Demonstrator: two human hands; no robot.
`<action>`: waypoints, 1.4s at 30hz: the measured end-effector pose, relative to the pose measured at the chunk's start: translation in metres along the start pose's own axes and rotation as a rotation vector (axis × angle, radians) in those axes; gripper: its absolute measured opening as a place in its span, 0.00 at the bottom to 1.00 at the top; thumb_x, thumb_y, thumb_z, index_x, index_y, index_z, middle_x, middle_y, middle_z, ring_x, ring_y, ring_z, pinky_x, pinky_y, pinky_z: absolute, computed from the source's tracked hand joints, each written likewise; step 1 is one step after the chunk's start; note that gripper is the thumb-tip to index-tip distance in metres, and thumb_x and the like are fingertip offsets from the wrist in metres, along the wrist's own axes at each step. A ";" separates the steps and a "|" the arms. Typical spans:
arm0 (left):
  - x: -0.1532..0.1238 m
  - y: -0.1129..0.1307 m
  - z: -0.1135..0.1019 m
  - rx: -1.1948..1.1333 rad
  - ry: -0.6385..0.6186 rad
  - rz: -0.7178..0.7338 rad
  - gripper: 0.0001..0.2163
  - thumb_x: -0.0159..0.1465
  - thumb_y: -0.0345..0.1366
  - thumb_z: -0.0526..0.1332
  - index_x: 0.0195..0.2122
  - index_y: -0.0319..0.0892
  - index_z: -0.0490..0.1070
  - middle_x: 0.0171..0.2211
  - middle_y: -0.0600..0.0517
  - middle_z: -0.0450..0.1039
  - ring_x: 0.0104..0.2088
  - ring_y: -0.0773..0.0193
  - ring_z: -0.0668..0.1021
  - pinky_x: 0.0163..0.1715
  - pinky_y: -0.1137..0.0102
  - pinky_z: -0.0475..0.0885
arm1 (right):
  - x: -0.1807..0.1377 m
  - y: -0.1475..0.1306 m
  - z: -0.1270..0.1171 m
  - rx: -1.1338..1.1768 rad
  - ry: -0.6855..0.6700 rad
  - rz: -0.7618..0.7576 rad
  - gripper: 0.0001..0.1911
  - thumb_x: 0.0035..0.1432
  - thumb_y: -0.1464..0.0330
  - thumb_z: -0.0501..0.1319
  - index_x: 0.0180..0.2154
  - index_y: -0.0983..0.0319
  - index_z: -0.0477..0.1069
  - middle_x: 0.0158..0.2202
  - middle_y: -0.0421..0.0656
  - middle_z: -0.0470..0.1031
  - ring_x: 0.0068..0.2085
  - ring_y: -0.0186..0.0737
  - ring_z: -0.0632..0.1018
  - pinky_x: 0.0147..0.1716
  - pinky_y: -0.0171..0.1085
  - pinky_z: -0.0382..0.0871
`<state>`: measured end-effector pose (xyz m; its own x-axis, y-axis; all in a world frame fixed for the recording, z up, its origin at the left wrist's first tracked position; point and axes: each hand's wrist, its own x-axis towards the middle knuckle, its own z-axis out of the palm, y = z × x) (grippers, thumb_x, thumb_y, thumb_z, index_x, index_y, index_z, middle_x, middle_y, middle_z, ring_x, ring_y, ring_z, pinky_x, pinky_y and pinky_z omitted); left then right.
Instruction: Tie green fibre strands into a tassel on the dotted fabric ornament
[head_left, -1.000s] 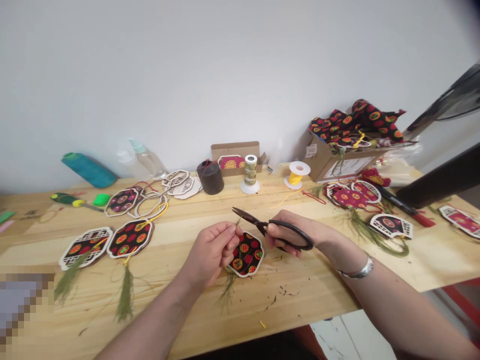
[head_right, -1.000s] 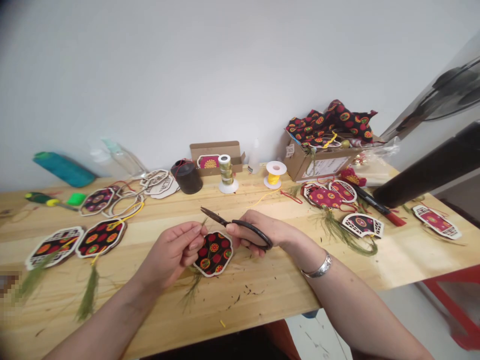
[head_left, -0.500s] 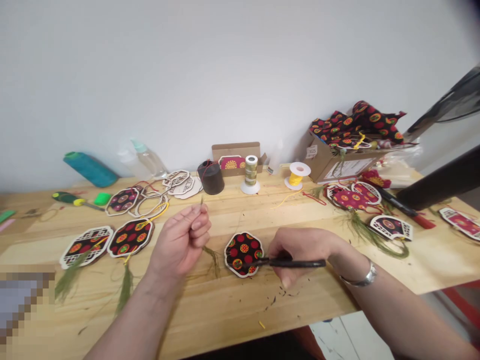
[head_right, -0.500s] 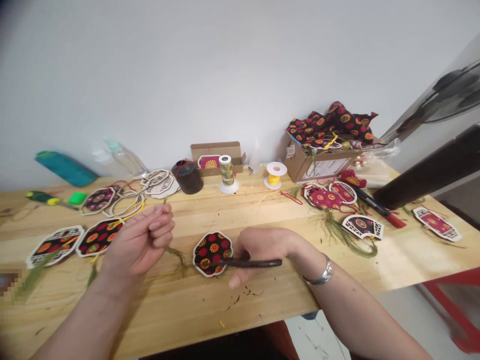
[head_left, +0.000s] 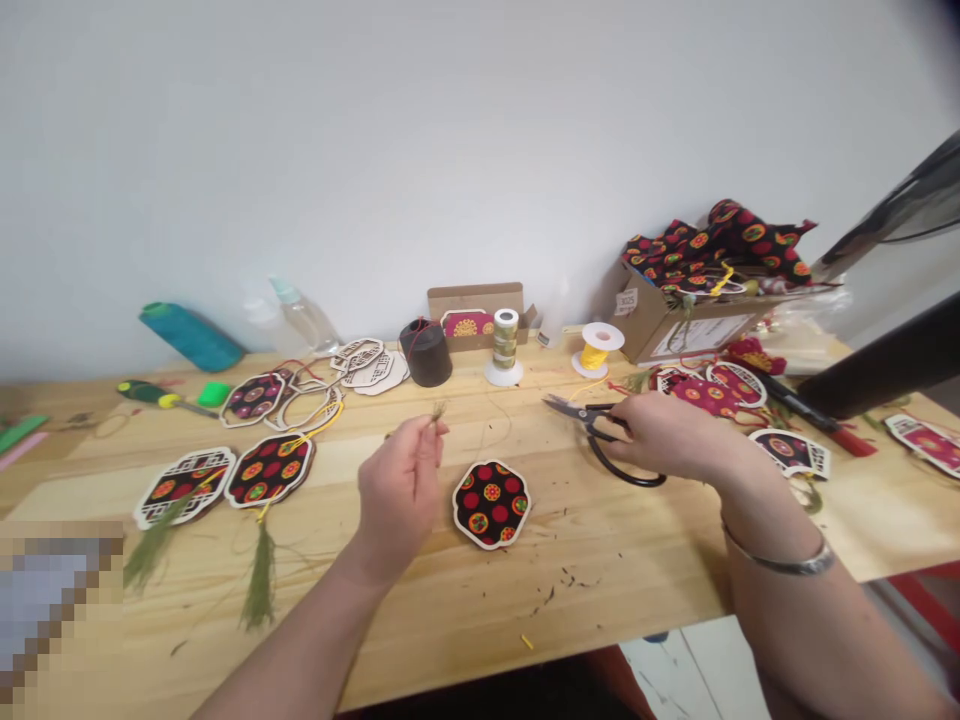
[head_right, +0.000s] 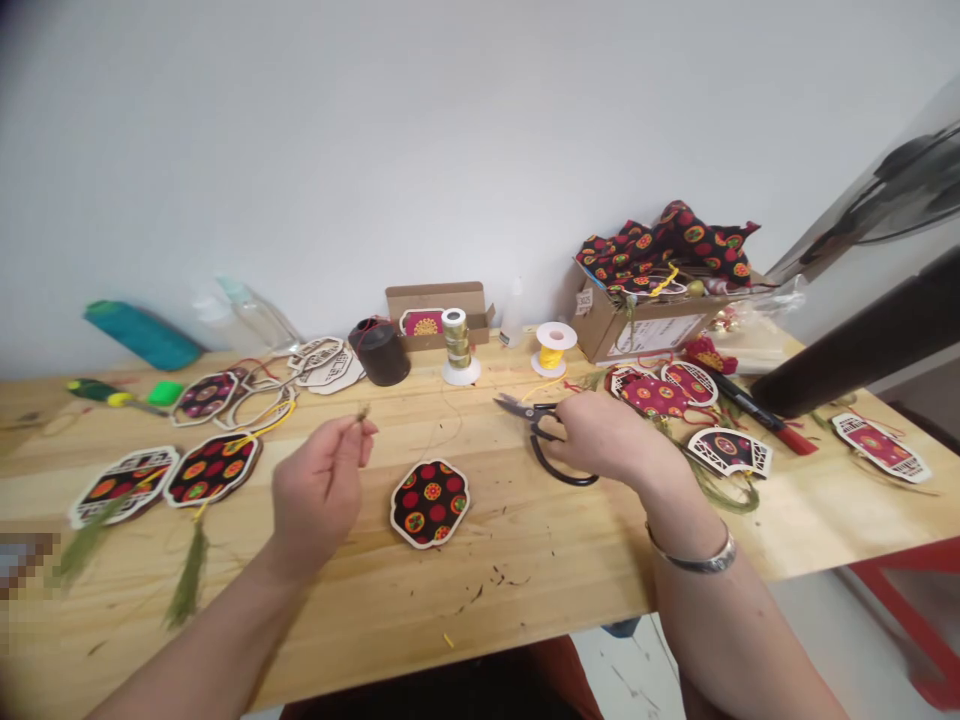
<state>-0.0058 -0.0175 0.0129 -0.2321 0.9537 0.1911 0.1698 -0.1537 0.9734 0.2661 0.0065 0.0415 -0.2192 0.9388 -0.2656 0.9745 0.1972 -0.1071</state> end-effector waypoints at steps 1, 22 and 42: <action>-0.001 -0.003 0.002 0.006 -0.071 -0.022 0.04 0.55 0.29 0.61 0.26 0.41 0.75 0.19 0.55 0.65 0.22 0.68 0.66 0.26 0.76 0.62 | 0.003 0.005 0.002 -0.044 -0.008 0.048 0.12 0.51 0.64 0.55 0.26 0.66 0.72 0.26 0.49 0.73 0.23 0.35 0.69 0.22 0.33 0.55; 0.002 -0.014 0.013 -0.482 -0.308 -0.578 0.11 0.51 0.39 0.65 0.27 0.36 0.67 0.16 0.60 0.57 0.14 0.79 0.54 0.13 0.81 0.47 | 0.018 -0.046 0.001 -0.070 0.208 -0.370 0.05 0.55 0.72 0.59 0.35 0.63 0.73 0.36 0.47 0.73 0.41 0.42 0.71 0.37 0.37 0.61; 0.001 -0.010 0.010 -0.526 -0.300 -0.575 0.11 0.52 0.39 0.65 0.26 0.36 0.68 0.16 0.60 0.57 0.14 0.79 0.54 0.12 0.81 0.49 | 0.059 -0.088 0.024 -0.366 0.240 -0.713 0.08 0.56 0.77 0.56 0.27 0.66 0.71 0.31 0.48 0.72 0.41 0.44 0.64 0.34 0.40 0.55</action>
<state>0.0015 -0.0120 0.0019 0.1313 0.9372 -0.3232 -0.3844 0.3487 0.8548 0.1662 0.0378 0.0121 -0.8133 0.5807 -0.0365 0.5693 0.8071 0.1567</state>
